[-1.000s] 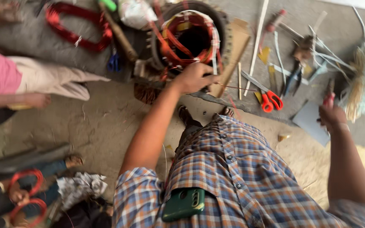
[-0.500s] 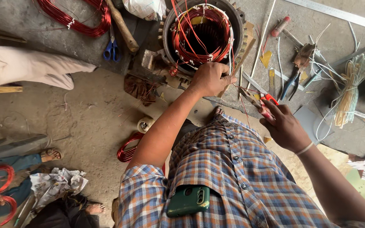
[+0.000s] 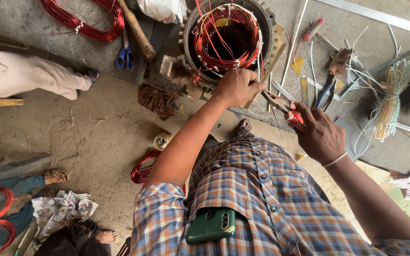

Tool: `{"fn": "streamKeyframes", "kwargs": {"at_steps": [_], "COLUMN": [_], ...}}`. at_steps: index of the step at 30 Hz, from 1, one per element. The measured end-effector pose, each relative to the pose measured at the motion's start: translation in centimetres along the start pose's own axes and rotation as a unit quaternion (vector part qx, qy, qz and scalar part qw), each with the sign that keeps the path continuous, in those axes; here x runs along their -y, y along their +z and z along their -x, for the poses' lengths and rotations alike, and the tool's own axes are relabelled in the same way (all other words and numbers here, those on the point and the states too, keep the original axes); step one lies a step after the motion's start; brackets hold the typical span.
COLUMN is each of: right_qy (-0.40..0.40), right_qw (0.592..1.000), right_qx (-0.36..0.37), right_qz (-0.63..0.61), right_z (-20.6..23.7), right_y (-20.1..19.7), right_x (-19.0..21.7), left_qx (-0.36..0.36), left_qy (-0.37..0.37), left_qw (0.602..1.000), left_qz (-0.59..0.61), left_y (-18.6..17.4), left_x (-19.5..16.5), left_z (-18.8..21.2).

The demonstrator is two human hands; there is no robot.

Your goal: The person winds copper wire into the slots of a motor stator, trims excess wire with pliers, and secures the ends with white plastic ties. They repeatedly insert ties, pull them tight, and cut off the excess to fasten the windings in place.

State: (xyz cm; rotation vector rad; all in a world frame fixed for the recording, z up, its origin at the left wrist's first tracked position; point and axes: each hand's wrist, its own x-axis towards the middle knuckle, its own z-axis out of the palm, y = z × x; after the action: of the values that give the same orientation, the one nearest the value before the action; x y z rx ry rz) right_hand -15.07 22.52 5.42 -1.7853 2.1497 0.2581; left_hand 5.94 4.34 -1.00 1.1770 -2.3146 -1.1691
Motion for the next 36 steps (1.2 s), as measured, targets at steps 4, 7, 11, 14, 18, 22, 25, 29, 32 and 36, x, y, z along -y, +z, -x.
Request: {"fn": "streamKeyframes", "kwargs": {"at_steps": [4, 7, 11, 14, 18, 22, 25, 29, 32, 36], "right_qy": [-0.027, -0.038, -0.024, -0.021, -0.03, -0.037, -0.072, -0.05, 0.025, -0.027], "right_qw": [0.999, 0.997, 0.998, 0.997, 0.998, 0.992, 0.933, 0.808, 0.81, 0.982], "right_qx": [-0.032, -0.054, -0.039, -0.024, -0.025, 0.083, 0.233, 0.351, 0.338, -0.092], "right_qz": [-0.021, -0.027, -0.048, -0.073, -0.047, -0.091, -0.264, -0.47, -0.478, -0.166], "right_z": [0.1, 0.3, 0.6, 0.8, 0.6, -1.7, -3.3, -3.4, -0.5, 5.1], "right_y": [0.0, 0.2, 0.3, 0.4, 1.1, 3.0, 4.6, 5.8, 5.0, 4.0], "right_x": [-0.1, -0.3, -0.6, -0.6, -0.7, -2.7, -5.8, -8.3, -8.7, -7.0], "left_qx": [0.021, 0.004, -0.014, -0.033, -0.02, -0.028, 0.003, -0.01, 0.004, 0.023], "left_qy": [-0.003, 0.011, -0.008, 0.003, -0.01, -0.005, -0.033, -0.029, -0.028, -0.003], "left_qw": [1.0, 1.0, 1.0, 0.999, 0.999, 0.999, 0.999, 1.0, 1.0, 0.999], "left_qz": [-0.017, -0.019, -0.023, -0.025, -0.023, -0.015, -0.006, 0.008, -0.001, 0.025], "left_y": [-0.1, 0.0, 0.4, 0.7, 0.6, 0.4, 0.2, 0.0, -0.2, -0.5], "left_x": [0.1, 0.2, 0.2, 0.1, 0.0, -0.2, -0.5, -0.8, -0.6, 0.0], "left_z": [-0.2, -0.2, -0.1, -0.1, 0.0, 0.2, 0.2, 0.1, 0.3, -0.2]}}
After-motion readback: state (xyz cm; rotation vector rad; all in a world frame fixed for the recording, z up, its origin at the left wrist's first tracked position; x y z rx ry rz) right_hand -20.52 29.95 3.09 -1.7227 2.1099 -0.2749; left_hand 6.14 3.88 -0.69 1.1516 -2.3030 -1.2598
